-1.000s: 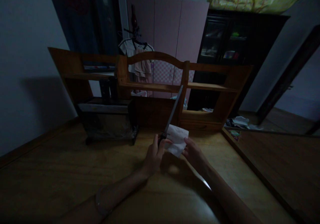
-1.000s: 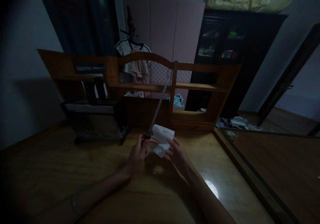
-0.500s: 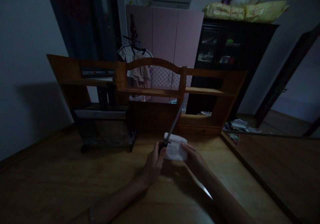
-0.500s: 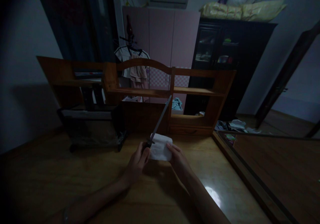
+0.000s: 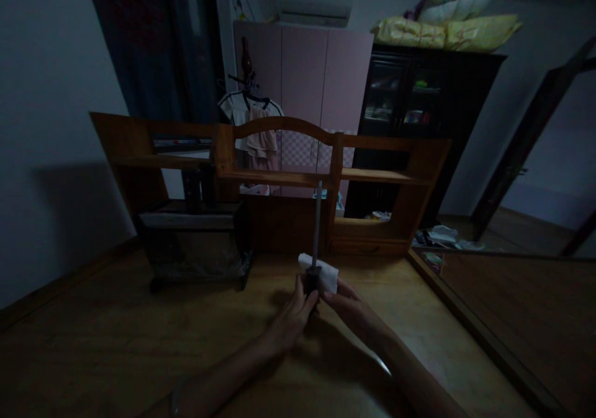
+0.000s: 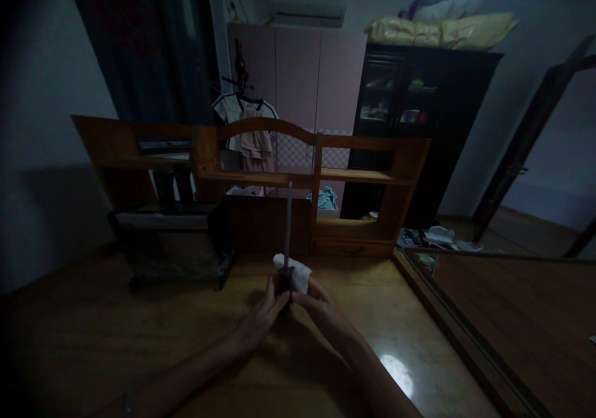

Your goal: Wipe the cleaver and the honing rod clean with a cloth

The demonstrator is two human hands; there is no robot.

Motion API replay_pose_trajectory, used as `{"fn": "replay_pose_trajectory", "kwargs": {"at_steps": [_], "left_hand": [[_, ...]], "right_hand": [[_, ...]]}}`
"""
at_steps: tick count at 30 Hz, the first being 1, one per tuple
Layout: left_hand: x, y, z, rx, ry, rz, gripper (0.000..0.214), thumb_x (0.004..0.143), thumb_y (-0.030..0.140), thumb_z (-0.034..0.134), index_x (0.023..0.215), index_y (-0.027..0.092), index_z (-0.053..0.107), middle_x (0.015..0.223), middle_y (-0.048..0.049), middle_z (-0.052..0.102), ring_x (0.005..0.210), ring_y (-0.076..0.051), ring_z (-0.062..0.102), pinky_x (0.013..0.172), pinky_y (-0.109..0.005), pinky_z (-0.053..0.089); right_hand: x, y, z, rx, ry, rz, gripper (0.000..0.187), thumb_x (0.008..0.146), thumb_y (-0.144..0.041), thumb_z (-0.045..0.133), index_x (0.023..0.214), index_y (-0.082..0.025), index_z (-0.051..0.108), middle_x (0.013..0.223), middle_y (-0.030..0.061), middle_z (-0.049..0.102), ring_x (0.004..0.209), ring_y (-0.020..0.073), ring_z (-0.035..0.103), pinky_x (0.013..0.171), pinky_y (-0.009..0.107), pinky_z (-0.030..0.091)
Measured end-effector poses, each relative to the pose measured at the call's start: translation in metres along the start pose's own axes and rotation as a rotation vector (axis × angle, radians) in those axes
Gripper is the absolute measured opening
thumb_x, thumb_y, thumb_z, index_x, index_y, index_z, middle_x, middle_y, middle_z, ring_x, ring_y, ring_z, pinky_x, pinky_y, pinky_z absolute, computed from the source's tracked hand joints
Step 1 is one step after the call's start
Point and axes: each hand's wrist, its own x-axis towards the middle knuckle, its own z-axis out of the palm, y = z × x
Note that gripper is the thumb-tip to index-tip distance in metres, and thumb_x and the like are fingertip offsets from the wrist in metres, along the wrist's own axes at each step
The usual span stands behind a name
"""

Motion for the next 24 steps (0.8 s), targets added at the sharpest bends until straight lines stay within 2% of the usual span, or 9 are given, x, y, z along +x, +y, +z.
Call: {"fn": "replay_pose_trajectory", "kwargs": {"at_steps": [6, 10, 13, 15, 16, 17, 19, 22, 24], "left_hand": [[-0.005, 0.006, -0.001, -0.044, 0.041, 0.058, 0.062, 0.089, 0.048, 0.042, 0.139, 0.017, 0.025, 0.135, -0.0155, 0.048, 0.125, -0.025, 0.045, 0.101, -0.037, 0.036], [-0.004, 0.009, 0.001, -0.104, 0.08, 0.124, 0.05, 0.088, 0.042, 0.047, 0.13, 0.018, 0.035, 0.123, -0.0128, 0.058, 0.115, -0.023, 0.054, 0.097, -0.035, 0.04], [0.001, 0.009, 0.004, -0.211, 0.079, 0.182, 0.041, 0.088, 0.04, 0.049, 0.123, 0.02, 0.039, 0.12, -0.0106, 0.06, 0.105, -0.021, 0.06, 0.091, -0.034, 0.045], [0.004, 0.007, 0.005, -0.274, 0.072, 0.187, 0.039, 0.086, 0.04, 0.052, 0.119, 0.02, 0.041, 0.117, -0.0105, 0.06, 0.099, -0.021, 0.063, 0.084, -0.033, 0.05], [0.006, 0.005, 0.005, -0.276, 0.071, 0.191, 0.038, 0.085, 0.04, 0.054, 0.116, 0.019, 0.043, 0.114, -0.0103, 0.062, 0.097, -0.021, 0.064, 0.082, -0.034, 0.05], [0.008, 0.004, 0.004, -0.259, 0.074, 0.198, 0.037, 0.084, 0.039, 0.056, 0.113, 0.019, 0.046, 0.11, -0.0098, 0.063, 0.096, -0.021, 0.064, 0.083, -0.034, 0.05], [0.009, 0.002, 0.002, -0.176, 0.106, 0.219, 0.036, 0.08, 0.036, 0.062, 0.109, 0.018, 0.05, 0.107, -0.009, 0.065, 0.1, -0.022, 0.062, 0.089, -0.036, 0.047], [0.007, 0.003, -0.001, -0.055, 0.187, 0.233, 0.044, 0.073, 0.029, 0.069, 0.112, 0.02, 0.052, 0.114, -0.008, 0.062, 0.11, -0.023, 0.056, 0.098, -0.037, 0.04], [0.004, 0.005, 0.0, -0.05, 0.188, 0.227, 0.055, 0.071, 0.026, 0.071, 0.12, 0.023, 0.047, 0.117, -0.0065, 0.06, 0.112, -0.022, 0.055, 0.1, -0.037, 0.038]], "right_hand": [[-0.003, 0.005, 0.004, -0.25, 0.027, -0.01, 0.042, 0.083, -0.036, 0.063, 0.123, -0.026, 0.058, 0.116, 0.0017, 0.064, 0.108, 0.0227, 0.055, 0.1, 0.038, 0.037], [-0.002, 0.013, -0.002, -0.408, 0.195, -0.053, 0.036, 0.088, -0.045, 0.052, 0.113, -0.024, 0.065, 0.11, 0.0032, 0.067, 0.107, 0.0241, 0.056, 0.1, 0.04, 0.036], [-0.001, 0.015, -0.01, -0.396, 0.362, -0.098, 0.04, 0.085, -0.048, 0.054, 0.113, -0.022, 0.065, 0.116, 0.0046, 0.065, 0.114, 0.026, 0.052, 0.104, 0.042, 0.033], [-0.001, 0.015, -0.016, -0.366, 0.479, -0.086, 0.042, 0.081, -0.051, 0.058, 0.111, -0.023, 0.067, 0.117, 0.0048, 0.065, 0.117, 0.0273, 0.05, 0.105, 0.043, 0.031], [-0.001, 0.015, -0.018, -0.35, 0.499, -0.061, 0.041, 0.079, -0.051, 0.06, 0.108, -0.023, 0.068, 0.116, 0.0048, 0.065, 0.117, 0.028, 0.05, 0.105, 0.044, 0.03], [0.0, 0.014, -0.018, -0.327, 0.479, -0.024, 0.039, 0.078, -0.052, 0.062, 0.104, -0.023, 0.07, 0.113, 0.0049, 0.067, 0.115, 0.0288, 0.052, 0.104, 0.044, 0.031], [0.003, 0.014, -0.015, -0.244, 0.34, 0.057, 0.039, 0.077, -0.053, 0.063, 0.1, -0.023, 0.072, 0.108, 0.0052, 0.069, 0.112, 0.03, 0.054, 0.101, 0.044, 0.034], [0.008, 0.015, -0.006, -0.026, 0.101, 0.146, 0.052, 0.081, -0.063, 0.049, 0.102, -0.021, 0.071, 0.103, 0.006, 0.07, 0.106, 0.0297, 0.058, 0.098, 0.044, 0.038], [0.01, 0.015, 0.0, 0.076, 0.026, 0.179, 0.062, 0.082, -0.069, 0.038, 0.103, -0.019, 0.07, 0.101, 0.0071, 0.07, 0.104, 0.0292, 0.059, 0.098, 0.044, 0.038]]}}
